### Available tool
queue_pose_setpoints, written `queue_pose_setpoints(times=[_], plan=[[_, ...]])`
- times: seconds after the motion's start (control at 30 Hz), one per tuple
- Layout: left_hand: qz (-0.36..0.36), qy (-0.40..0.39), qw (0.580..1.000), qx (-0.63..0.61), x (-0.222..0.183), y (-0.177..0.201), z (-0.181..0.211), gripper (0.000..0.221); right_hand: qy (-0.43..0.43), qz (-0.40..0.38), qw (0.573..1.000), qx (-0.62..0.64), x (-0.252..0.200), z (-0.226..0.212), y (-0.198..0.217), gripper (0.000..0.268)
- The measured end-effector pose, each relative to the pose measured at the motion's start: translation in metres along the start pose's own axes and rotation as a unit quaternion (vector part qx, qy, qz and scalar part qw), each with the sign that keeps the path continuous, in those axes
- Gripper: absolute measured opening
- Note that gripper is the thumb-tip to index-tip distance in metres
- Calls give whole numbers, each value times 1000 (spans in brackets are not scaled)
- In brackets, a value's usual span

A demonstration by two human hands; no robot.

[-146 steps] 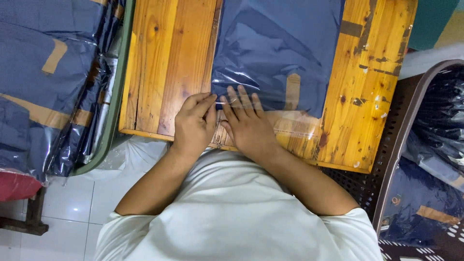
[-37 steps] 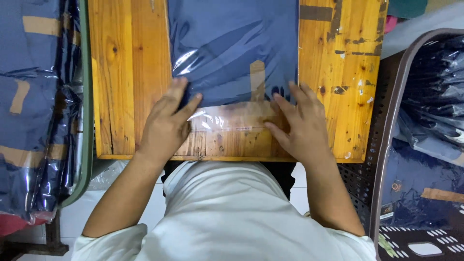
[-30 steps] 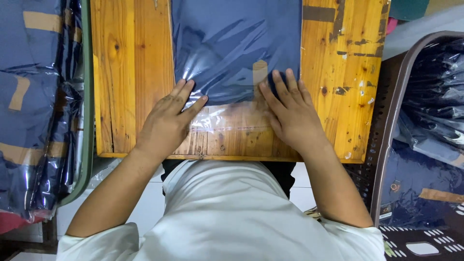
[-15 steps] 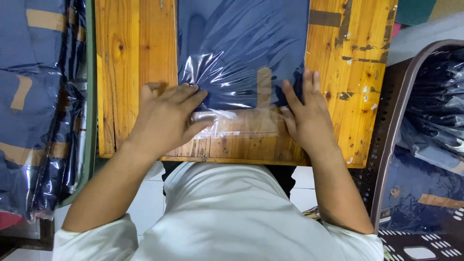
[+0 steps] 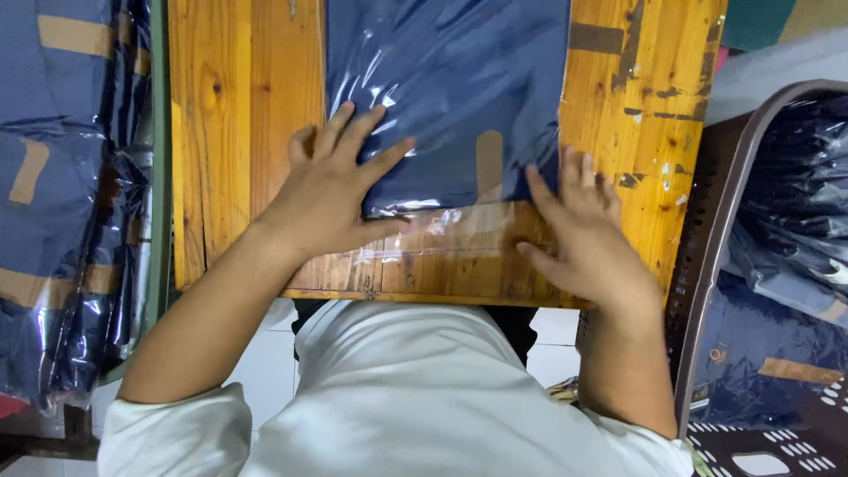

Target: Placing a folded blue shirt into a plastic bag and sealing the adhesive flap

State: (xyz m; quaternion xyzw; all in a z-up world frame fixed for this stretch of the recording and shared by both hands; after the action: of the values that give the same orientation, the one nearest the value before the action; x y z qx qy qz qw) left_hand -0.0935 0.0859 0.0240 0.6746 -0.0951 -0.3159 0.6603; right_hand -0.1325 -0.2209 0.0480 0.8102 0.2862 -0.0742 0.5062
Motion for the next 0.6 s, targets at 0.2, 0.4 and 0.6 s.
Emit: queue_pose_setpoints(times=[0.2,0.4,0.6], plan=[[131,96,983,-82,34,22,10,68,28,142,985,92,42,-38,26,63],[85,149,984,-47,59,4,12,97,29,128,990,-49,96,-19,-1,78],[92,146,985,25,62,-7,11,104,19,120,991,-52,107,-8,-11,99]])
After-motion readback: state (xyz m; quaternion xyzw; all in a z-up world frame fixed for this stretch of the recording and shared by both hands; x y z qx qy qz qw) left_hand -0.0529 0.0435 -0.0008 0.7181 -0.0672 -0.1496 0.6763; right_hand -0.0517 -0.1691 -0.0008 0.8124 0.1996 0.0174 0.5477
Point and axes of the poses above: each hand's wrist, its own x-axis towards the middle knuckle, its own y-axis out of the back of the hand, z = x × y, the point moved 2 cm from there along x, towards the middle knuckle, and after that the axes turned 12 degrees about x, right-handed, at the moved point
